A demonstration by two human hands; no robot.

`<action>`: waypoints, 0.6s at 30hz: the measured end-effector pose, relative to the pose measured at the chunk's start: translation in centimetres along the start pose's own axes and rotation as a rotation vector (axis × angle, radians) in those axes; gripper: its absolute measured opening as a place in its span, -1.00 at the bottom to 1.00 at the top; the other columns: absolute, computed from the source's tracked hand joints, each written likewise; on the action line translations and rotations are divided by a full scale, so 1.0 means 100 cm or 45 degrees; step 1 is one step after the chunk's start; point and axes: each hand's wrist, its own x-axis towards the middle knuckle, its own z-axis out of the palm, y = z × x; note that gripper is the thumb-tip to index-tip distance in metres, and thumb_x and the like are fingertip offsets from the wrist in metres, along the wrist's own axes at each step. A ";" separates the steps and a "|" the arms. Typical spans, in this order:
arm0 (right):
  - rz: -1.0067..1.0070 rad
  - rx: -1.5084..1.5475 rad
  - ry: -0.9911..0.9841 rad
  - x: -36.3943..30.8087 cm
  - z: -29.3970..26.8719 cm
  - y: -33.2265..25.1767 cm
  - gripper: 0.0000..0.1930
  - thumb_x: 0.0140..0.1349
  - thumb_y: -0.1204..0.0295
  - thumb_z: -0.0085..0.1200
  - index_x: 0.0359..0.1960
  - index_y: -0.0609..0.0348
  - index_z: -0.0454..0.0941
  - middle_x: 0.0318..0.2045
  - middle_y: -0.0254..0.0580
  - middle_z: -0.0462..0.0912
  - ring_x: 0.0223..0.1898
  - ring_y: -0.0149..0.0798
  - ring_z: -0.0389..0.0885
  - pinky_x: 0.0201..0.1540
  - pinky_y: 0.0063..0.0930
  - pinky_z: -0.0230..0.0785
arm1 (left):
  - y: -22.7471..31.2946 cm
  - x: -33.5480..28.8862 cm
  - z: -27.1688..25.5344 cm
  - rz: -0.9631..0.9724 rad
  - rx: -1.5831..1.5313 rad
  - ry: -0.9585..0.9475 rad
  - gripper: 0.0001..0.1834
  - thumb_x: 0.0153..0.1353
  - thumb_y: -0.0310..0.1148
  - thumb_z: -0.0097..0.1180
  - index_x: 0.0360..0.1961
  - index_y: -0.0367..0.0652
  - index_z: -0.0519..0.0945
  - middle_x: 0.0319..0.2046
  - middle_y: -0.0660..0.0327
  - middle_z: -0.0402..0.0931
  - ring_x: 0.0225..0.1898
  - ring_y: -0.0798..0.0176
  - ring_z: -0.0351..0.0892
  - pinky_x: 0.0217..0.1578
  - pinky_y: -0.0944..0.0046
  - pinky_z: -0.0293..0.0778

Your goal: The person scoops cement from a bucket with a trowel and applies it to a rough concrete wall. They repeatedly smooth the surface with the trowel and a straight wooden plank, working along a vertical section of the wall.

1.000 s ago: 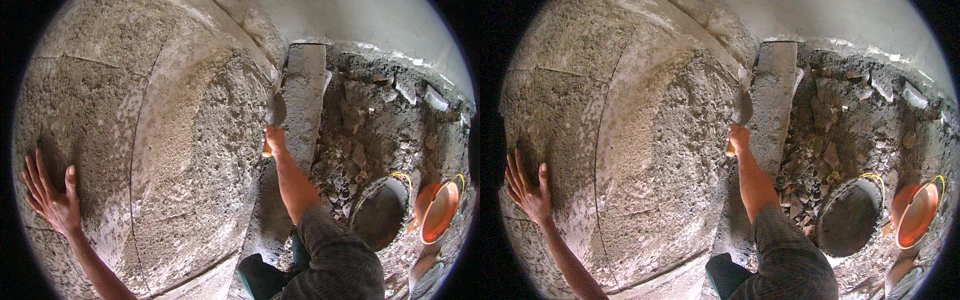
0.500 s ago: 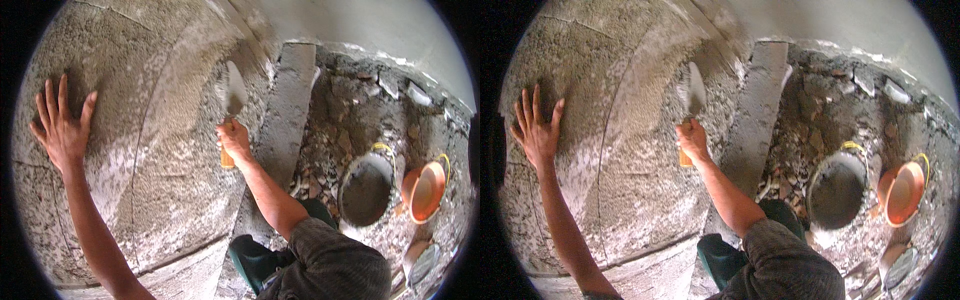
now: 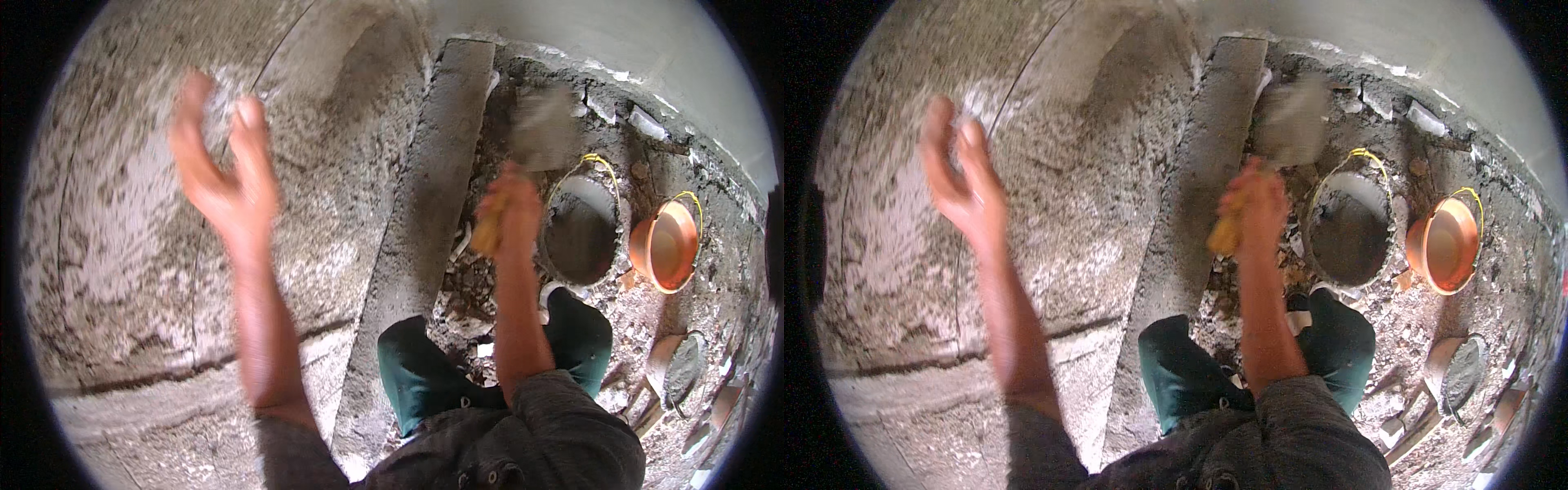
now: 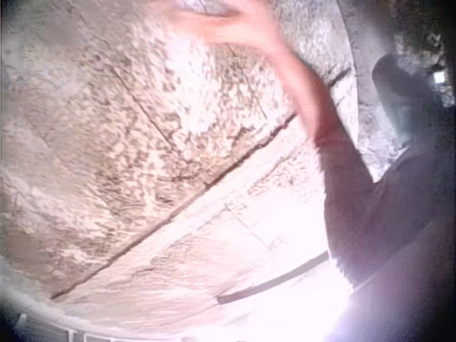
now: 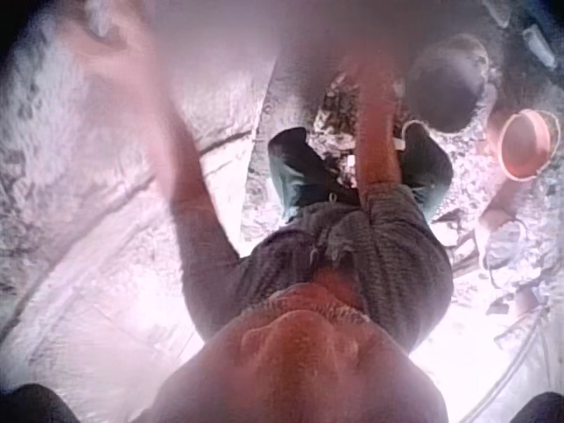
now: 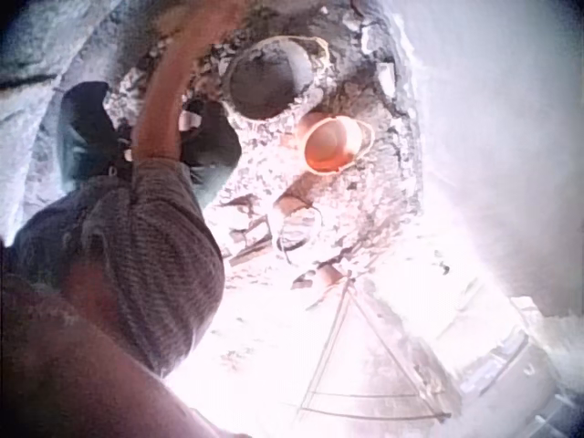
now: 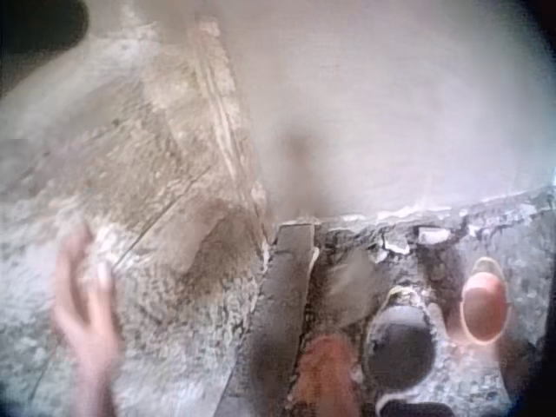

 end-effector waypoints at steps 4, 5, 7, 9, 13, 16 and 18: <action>-0.670 -0.091 0.362 -0.003 -0.037 0.001 -0.75 0.14 0.46 -0.07 -0.13 0.18 0.39 -0.51 -0.32 0.45 -0.57 -0.43 0.43 -0.61 -0.53 0.34 | 0.012 -0.191 -0.049 -1.053 -0.567 0.058 -0.72 0.26 -0.32 -0.13 -0.15 -0.31 0.44 -0.25 0.04 0.46 -0.32 0.21 0.50 -0.39 0.26 0.50; -0.711 -0.098 0.434 -0.009 -0.035 0.010 -0.75 0.14 0.46 -0.06 -0.12 0.18 0.38 -0.51 -0.32 0.45 -0.57 -0.44 0.42 -0.61 -0.54 0.33 | 0.014 -0.241 -0.057 -1.386 -0.903 0.186 -0.74 0.28 -0.32 -0.17 -0.17 -0.28 0.45 -0.27 0.11 0.46 -0.40 0.27 0.49 -0.34 0.27 0.46; -0.832 -0.109 0.595 -0.010 -0.039 0.028 -0.73 0.13 0.46 -0.03 -0.11 0.18 0.36 -0.51 -0.33 0.45 -0.57 -0.46 0.41 -0.60 -0.56 0.32 | 0.034 -0.304 -0.075 -1.863 -0.500 -0.330 -0.69 0.20 -0.24 -0.04 -0.19 -0.29 0.47 -0.30 0.19 0.51 -0.38 0.28 0.52 -0.36 0.35 0.41; -0.868 -0.193 0.499 -0.011 -0.033 0.073 -0.80 0.19 0.36 -0.05 -0.21 0.16 0.35 -0.54 -0.38 0.41 -0.57 -0.52 0.35 -0.55 -0.62 0.28 | 0.037 -0.356 -0.073 -1.946 -0.609 -0.466 -0.69 0.18 -0.23 -0.01 -0.17 -0.25 0.44 -0.32 0.24 0.49 -0.42 0.33 0.54 -0.40 0.40 0.37; -0.437 -1.107 -0.626 -0.103 0.009 0.156 -0.77 0.13 0.24 -0.04 -0.37 0.16 0.41 -0.49 -0.07 0.52 -0.46 -0.09 0.50 -0.38 -0.22 0.31 | 0.018 -0.422 -0.051 -2.178 -1.087 -0.301 -0.64 0.19 -0.17 -0.03 -0.14 -0.26 0.42 -0.34 0.25 0.47 -0.42 0.36 0.50 -0.38 0.37 0.38; -0.638 -1.335 -0.834 -0.172 0.015 0.128 -0.54 0.03 0.13 0.04 -0.08 0.12 0.36 -0.42 0.16 0.52 -0.26 0.15 0.50 -0.13 0.08 0.19 | 0.025 -0.406 -0.048 -2.371 -1.516 -0.255 -0.58 0.20 -0.11 -0.05 -0.11 -0.27 0.41 -0.33 0.24 0.46 -0.38 0.37 0.48 -0.36 0.34 0.38; -0.545 -1.317 -0.936 -0.171 0.012 0.078 -0.51 0.09 0.23 0.07 -0.01 0.30 0.34 -0.37 0.02 0.48 -0.34 -0.07 0.43 -0.05 -0.28 0.22 | 0.027 -0.394 -0.031 -2.347 -1.694 -0.318 -0.54 0.20 -0.07 -0.06 -0.09 -0.27 0.40 -0.32 0.24 0.45 -0.35 0.37 0.47 -0.34 0.32 0.39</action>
